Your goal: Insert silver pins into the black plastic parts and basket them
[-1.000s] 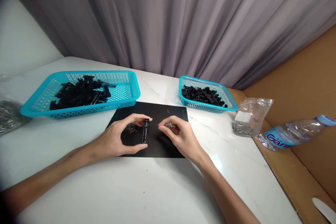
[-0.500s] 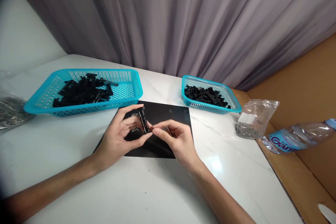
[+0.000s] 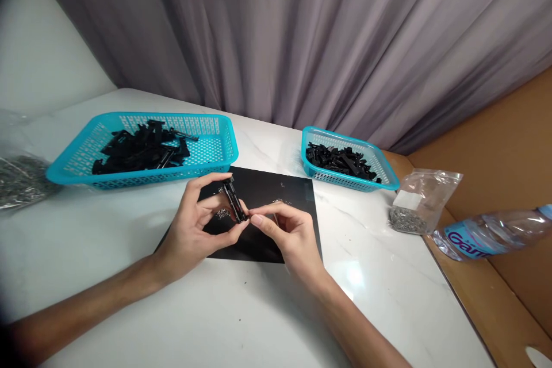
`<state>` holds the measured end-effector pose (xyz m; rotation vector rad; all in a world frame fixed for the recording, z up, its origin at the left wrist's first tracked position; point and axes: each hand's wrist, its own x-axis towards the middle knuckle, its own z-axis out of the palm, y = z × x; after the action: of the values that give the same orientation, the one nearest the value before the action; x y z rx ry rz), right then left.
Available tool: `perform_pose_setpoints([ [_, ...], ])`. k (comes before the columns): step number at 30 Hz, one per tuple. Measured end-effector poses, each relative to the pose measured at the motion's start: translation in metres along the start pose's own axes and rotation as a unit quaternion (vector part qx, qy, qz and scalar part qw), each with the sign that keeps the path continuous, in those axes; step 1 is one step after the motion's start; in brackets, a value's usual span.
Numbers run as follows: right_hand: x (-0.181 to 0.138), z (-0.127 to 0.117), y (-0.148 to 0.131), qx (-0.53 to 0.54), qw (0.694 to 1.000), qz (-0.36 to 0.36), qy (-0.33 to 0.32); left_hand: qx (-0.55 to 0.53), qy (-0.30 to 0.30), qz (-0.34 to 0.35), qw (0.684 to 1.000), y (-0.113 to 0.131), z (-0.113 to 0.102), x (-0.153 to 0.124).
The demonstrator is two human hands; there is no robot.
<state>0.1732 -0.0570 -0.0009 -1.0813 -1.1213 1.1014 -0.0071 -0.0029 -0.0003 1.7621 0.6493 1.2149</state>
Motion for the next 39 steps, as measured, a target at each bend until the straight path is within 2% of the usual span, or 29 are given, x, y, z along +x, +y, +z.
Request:
perform_pose_setpoints([
  [6,0.001,0.000,0.001,0.020,0.999,0.047,-0.005,-0.013,-0.014,0.000,1.000,-0.002,-0.002,-0.001],
  [13,0.002,0.001,0.000,0.018,0.999,0.043,0.005,-0.026,-0.004,-0.021,0.999,-0.003,-0.003,-0.001],
  [17,0.002,0.000,0.003,0.017,0.999,0.037,0.002,-0.051,0.005,-0.058,0.997,0.001,-0.001,0.000],
  [21,0.003,-0.001,0.006,0.016,0.999,0.024,-0.015,-0.121,0.005,-0.109,0.987,0.002,-0.002,0.006],
  [28,0.004,-0.003,0.011,0.002,1.000,-0.018,-0.008,-0.212,-0.076,-0.229,0.947,0.002,-0.005,0.015],
  [39,0.004,-0.004,0.010,-0.018,1.000,-0.024,-0.009,-0.213,-0.099,-0.282,0.930,0.008,-0.015,0.020],
])
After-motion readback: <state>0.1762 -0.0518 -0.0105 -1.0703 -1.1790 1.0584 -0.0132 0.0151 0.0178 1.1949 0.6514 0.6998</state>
